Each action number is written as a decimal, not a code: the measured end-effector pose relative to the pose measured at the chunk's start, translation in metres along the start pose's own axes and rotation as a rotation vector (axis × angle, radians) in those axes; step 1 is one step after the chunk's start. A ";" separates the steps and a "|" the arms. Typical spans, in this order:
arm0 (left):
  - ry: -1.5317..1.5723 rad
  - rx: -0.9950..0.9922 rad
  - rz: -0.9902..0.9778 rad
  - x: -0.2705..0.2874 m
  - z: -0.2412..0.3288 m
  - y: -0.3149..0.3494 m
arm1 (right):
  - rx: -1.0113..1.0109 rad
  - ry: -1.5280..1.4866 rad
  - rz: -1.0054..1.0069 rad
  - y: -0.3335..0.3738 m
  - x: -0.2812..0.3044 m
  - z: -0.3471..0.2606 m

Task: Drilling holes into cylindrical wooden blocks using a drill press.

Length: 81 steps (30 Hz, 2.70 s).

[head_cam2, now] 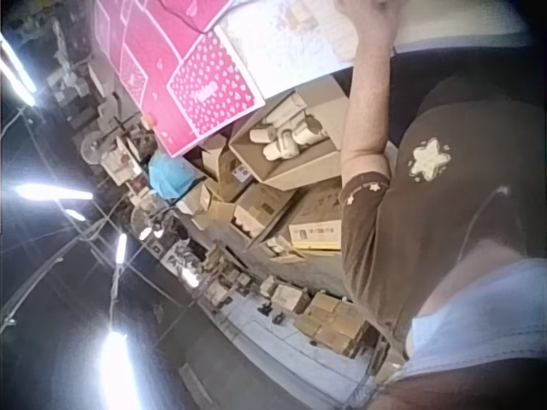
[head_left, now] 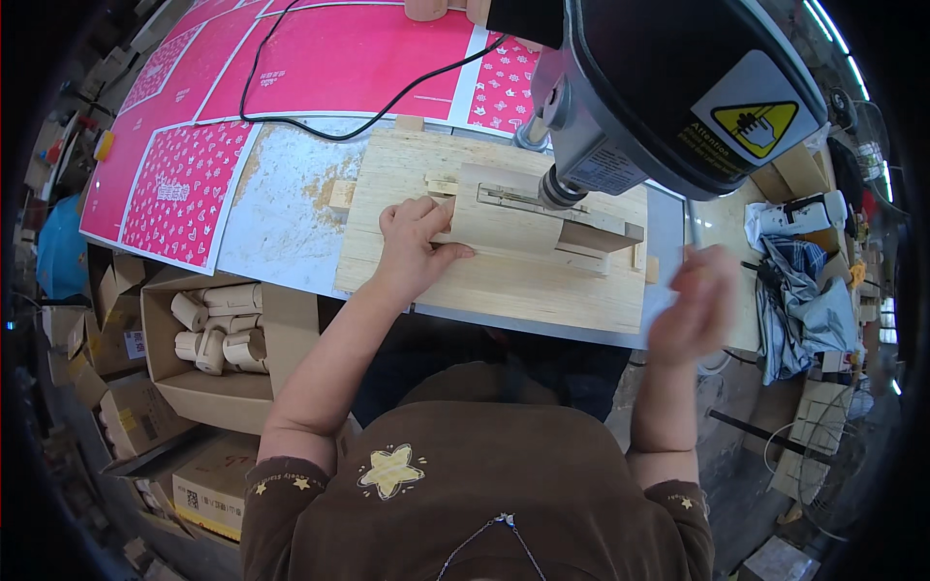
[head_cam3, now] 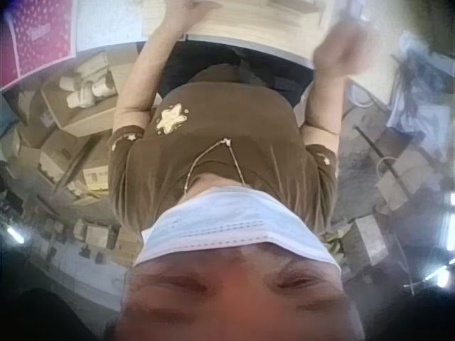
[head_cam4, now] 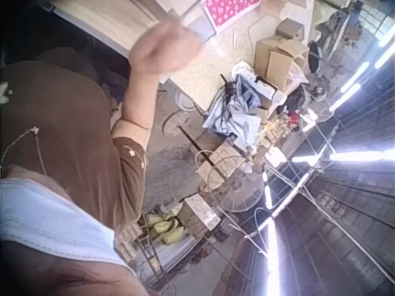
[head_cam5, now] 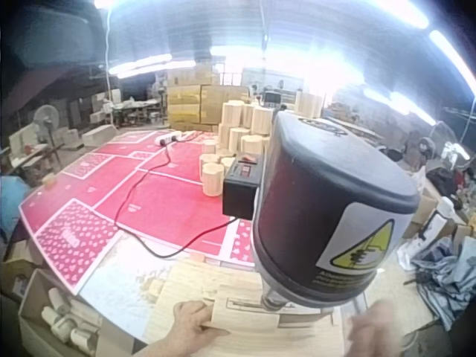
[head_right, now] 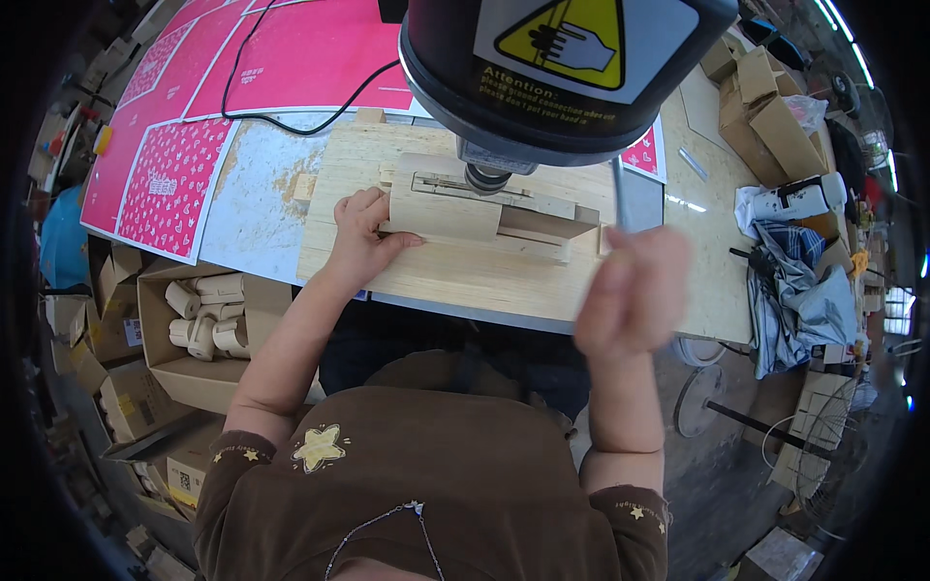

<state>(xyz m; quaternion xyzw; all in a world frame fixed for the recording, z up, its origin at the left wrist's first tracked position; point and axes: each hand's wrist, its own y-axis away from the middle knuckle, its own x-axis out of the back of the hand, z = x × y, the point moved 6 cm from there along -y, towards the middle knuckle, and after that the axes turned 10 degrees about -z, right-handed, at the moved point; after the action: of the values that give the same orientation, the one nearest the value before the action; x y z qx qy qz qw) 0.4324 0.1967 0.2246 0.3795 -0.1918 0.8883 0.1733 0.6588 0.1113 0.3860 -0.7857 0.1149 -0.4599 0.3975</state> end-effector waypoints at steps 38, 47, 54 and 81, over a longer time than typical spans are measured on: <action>0.107 -0.054 0.015 -0.016 0.032 -0.018 | -0.217 -0.149 0.054 -0.122 0.018 0.075; 0.208 -0.062 0.042 -0.017 0.024 -0.019 | -0.291 -0.109 -0.554 0.003 -0.047 0.088; 0.308 -0.078 0.030 0.030 0.001 0.004 | -0.179 0.075 -0.667 0.031 -0.064 0.066; 0.974 0.517 0.735 0.183 -0.033 0.252 | -0.026 0.064 -0.731 0.059 -0.053 0.008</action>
<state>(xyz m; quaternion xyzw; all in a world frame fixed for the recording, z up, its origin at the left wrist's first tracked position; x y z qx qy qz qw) 0.1790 0.0240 0.2861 -0.1261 0.0109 0.9772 -0.1707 0.6464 0.1060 0.3075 -0.7650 -0.1552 -0.5945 0.1929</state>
